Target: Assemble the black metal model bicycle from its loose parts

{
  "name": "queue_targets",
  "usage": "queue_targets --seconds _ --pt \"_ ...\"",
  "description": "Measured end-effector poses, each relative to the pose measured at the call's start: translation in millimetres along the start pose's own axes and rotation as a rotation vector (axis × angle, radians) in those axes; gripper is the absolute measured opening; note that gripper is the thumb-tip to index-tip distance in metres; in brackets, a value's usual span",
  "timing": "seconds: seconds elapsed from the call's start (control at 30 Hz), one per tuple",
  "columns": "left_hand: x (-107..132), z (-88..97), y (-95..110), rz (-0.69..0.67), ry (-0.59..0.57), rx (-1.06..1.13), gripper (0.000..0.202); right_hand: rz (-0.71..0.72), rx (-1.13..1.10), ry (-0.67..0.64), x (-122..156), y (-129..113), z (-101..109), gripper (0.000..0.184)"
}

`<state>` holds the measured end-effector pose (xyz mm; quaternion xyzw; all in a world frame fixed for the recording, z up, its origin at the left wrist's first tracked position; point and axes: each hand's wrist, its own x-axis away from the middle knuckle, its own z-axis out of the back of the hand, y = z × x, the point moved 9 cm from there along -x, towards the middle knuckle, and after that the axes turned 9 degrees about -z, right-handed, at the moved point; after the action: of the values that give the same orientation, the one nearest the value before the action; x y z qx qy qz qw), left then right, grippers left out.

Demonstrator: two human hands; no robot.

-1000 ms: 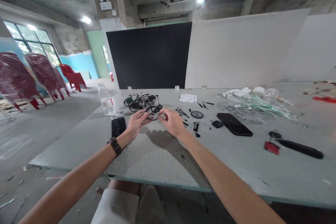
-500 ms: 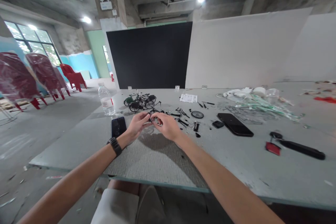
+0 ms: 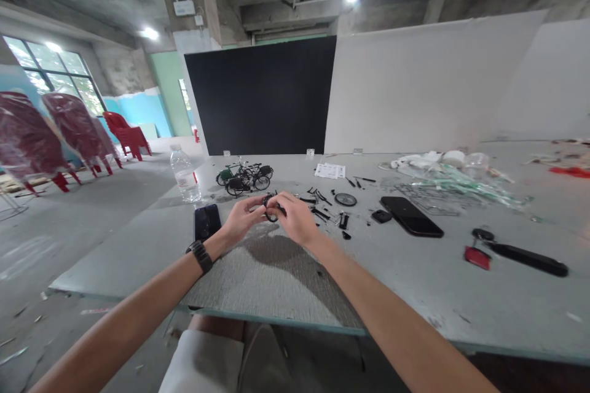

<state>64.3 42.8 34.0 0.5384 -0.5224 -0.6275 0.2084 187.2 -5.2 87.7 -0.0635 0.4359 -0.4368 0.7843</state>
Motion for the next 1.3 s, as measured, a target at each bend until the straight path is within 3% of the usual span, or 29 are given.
queue_targets --seconds 0.2,0.4,0.57,1.3 --pt "5 -6.9 7 0.036 -0.035 0.092 0.042 -0.029 0.011 -0.022 -1 3 -3 0.019" --pt "3 1.2 7 0.01 0.041 0.106 0.06 -0.031 -0.006 -0.067 1 1 -5 0.024" --pt "2 0.9 5 -0.014 -0.004 0.06 0.045 -0.037 -0.013 -0.063 0 3 -5 0.025" --pt "1 1.0 11 -0.105 0.0 0.03 0.038 -0.028 -0.026 -0.017 0 -3 -4 0.022"
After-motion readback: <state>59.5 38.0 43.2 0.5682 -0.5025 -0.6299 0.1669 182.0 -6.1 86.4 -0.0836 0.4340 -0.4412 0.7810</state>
